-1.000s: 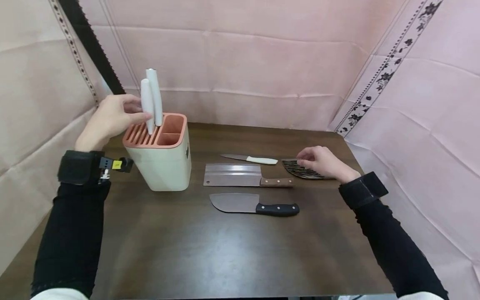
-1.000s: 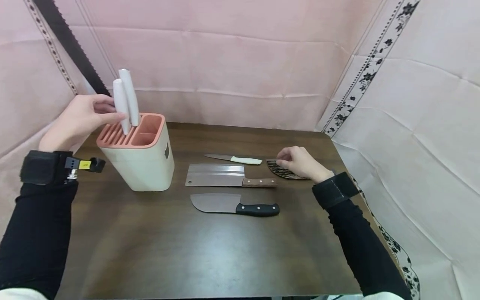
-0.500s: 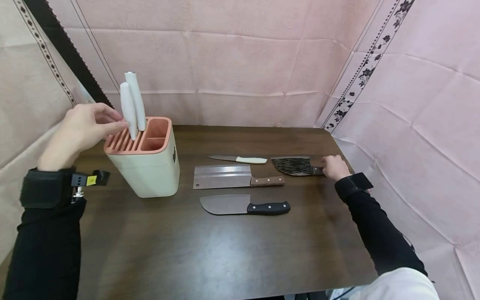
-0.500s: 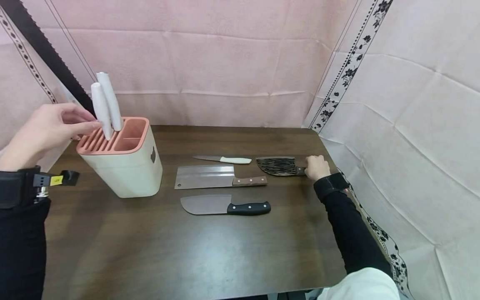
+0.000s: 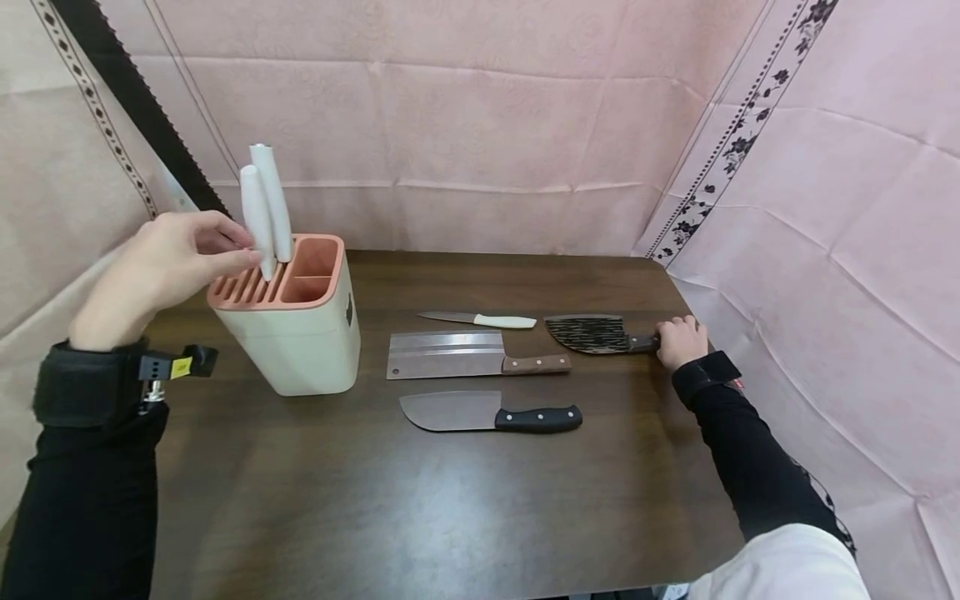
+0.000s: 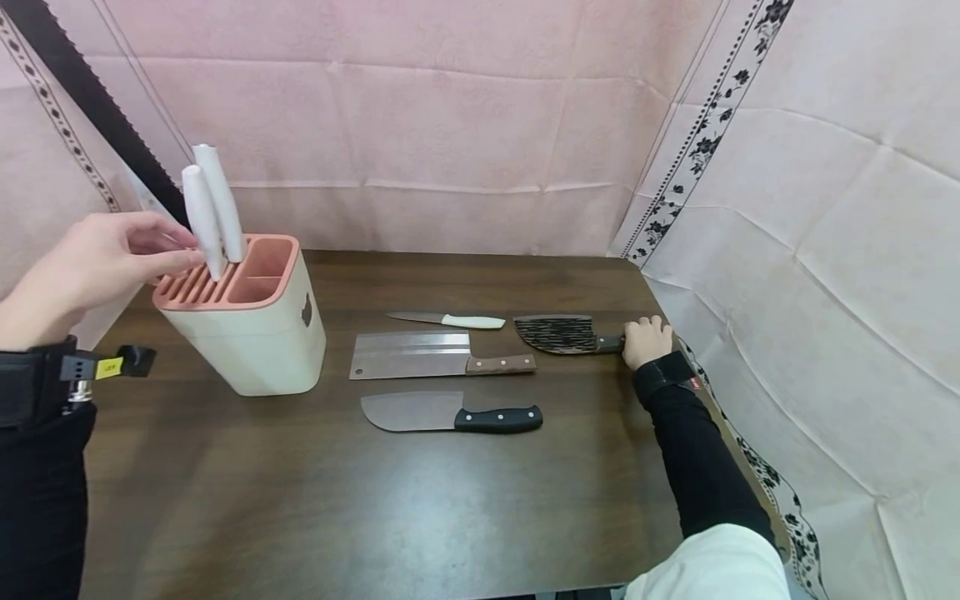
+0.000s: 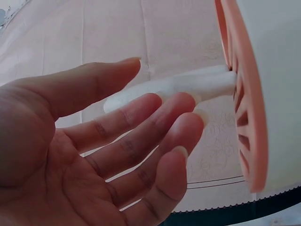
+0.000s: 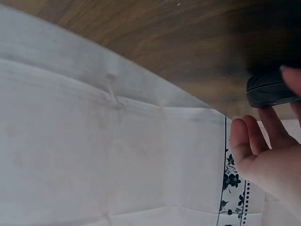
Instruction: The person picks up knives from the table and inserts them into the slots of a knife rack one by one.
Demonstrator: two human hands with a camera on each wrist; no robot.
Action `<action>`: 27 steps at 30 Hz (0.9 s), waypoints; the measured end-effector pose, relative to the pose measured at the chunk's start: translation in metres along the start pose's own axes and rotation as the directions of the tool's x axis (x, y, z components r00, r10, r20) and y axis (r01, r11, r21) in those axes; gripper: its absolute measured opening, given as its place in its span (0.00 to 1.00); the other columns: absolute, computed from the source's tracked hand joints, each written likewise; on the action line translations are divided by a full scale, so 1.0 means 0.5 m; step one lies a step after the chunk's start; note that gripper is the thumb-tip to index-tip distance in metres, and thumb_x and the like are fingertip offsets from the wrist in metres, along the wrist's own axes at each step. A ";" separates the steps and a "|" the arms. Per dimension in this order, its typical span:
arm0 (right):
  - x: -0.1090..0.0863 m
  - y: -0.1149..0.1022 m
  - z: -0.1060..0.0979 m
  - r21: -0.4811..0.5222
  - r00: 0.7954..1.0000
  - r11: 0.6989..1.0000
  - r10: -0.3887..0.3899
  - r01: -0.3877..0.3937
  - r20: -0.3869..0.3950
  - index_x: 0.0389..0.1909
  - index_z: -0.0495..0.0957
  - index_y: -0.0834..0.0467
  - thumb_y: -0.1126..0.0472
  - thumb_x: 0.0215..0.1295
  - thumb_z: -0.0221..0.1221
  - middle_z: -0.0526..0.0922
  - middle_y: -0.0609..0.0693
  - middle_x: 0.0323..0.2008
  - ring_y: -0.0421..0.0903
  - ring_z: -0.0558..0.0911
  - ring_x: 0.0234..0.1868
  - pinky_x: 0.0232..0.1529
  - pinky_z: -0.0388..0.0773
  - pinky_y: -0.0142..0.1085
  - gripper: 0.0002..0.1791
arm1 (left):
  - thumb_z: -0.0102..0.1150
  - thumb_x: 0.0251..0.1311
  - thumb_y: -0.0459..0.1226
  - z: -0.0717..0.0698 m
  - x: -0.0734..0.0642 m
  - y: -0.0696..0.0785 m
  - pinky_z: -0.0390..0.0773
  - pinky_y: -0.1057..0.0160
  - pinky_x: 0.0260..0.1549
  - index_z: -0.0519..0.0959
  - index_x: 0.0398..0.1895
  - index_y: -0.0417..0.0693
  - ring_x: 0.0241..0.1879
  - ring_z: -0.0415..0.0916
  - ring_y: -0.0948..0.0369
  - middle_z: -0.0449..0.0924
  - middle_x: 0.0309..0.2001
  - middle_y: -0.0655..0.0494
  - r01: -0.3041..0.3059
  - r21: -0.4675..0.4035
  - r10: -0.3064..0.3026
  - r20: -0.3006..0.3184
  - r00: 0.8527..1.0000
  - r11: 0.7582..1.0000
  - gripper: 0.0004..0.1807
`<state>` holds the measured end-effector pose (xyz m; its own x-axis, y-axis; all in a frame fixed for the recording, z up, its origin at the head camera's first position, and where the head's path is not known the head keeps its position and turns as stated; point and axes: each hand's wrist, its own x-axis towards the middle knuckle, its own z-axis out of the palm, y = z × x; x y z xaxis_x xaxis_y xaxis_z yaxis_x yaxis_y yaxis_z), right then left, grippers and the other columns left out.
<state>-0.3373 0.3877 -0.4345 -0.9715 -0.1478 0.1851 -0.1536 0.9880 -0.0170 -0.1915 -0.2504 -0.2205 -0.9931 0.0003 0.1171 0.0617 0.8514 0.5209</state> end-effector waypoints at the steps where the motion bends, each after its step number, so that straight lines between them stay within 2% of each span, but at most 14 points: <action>1: -0.001 0.001 0.000 -0.015 1.000 1.000 -0.012 0.011 -0.011 0.40 0.81 0.66 0.71 0.46 0.58 0.80 0.70 0.41 0.69 0.71 0.48 0.48 0.65 0.64 0.16 | 0.59 0.62 0.52 0.000 0.000 0.001 0.68 0.62 0.35 0.76 0.51 0.43 0.41 0.71 0.58 0.80 0.47 0.38 -0.004 -0.003 0.004 0.008 1.000 1.000 0.24; 4: -0.004 0.008 -0.001 -0.053 0.998 0.998 -0.047 0.045 -0.031 0.38 0.82 0.64 0.72 0.46 0.58 0.81 0.68 0.40 0.67 0.72 0.47 0.45 0.66 0.62 0.14 | 0.59 0.62 0.52 -0.001 0.000 0.004 0.68 0.64 0.34 0.76 0.51 0.44 0.41 0.71 0.61 0.80 0.48 0.38 -0.008 -0.010 0.008 0.018 1.000 1.000 0.24; 7: -0.006 0.015 -0.009 -0.049 0.996 0.996 -0.077 0.074 -0.048 0.37 0.83 0.62 0.73 0.46 0.58 0.82 0.67 0.40 0.67 0.73 0.46 0.43 0.66 0.60 0.15 | 0.59 0.62 0.52 -0.001 -0.001 0.005 0.68 0.65 0.33 0.76 0.51 0.43 0.42 0.71 0.60 0.79 0.49 0.37 -0.010 -0.022 0.010 0.024 1.000 1.000 0.24; 11: -0.002 0.017 -0.042 -0.042 0.992 0.993 -0.111 0.109 -0.063 0.37 0.84 0.60 0.73 0.48 0.57 0.82 0.66 0.40 0.66 0.73 0.46 0.42 0.66 0.60 0.15 | 0.58 0.63 0.53 -0.002 -0.001 0.011 0.67 0.62 0.34 0.76 0.51 0.43 0.47 0.71 0.51 0.78 0.50 0.36 -0.017 -0.012 0.017 0.029 0.999 1.000 0.24; 18: 0.011 -0.009 -0.154 -0.055 0.975 0.976 -0.213 0.209 -0.067 0.35 0.83 0.62 0.71 0.45 0.64 0.83 0.65 0.38 0.67 0.71 0.47 0.41 0.68 0.59 0.12 | 0.56 0.64 0.53 -0.004 0.007 0.026 0.70 0.61 0.32 0.73 0.53 0.42 0.50 0.70 0.42 0.75 0.53 0.33 -0.041 0.003 0.041 0.059 0.997 0.999 0.26; 21: 0.016 -0.032 -0.206 -0.056 0.968 0.969 -0.244 0.241 -0.053 0.36 0.84 0.63 0.71 0.44 0.66 0.83 0.64 0.39 0.67 0.73 0.47 0.42 0.69 0.58 0.14 | 0.57 0.63 0.53 -0.003 0.007 0.029 0.70 0.61 0.33 0.73 0.53 0.42 0.51 0.70 0.44 0.76 0.53 0.34 -0.047 -0.018 0.048 0.072 0.996 0.999 0.25; 27: 0.025 -0.081 -0.288 -0.020 0.960 0.960 -0.279 0.279 0.001 0.33 0.85 0.63 0.70 0.40 0.70 0.85 0.61 0.32 0.63 0.74 0.41 0.42 0.71 0.56 0.14 | 0.57 0.64 0.50 0.006 0.002 0.032 0.70 0.61 0.34 0.75 0.52 0.43 0.50 0.71 0.48 0.78 0.51 0.36 -0.066 -0.041 0.069 0.083 0.994 0.997 0.22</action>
<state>-0.3174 0.3523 -0.2901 -0.8904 -0.4174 0.1816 -0.4147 0.9083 0.0544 -0.1920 -0.2351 -0.2144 -0.9913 0.1030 0.0823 0.1313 0.8274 0.5460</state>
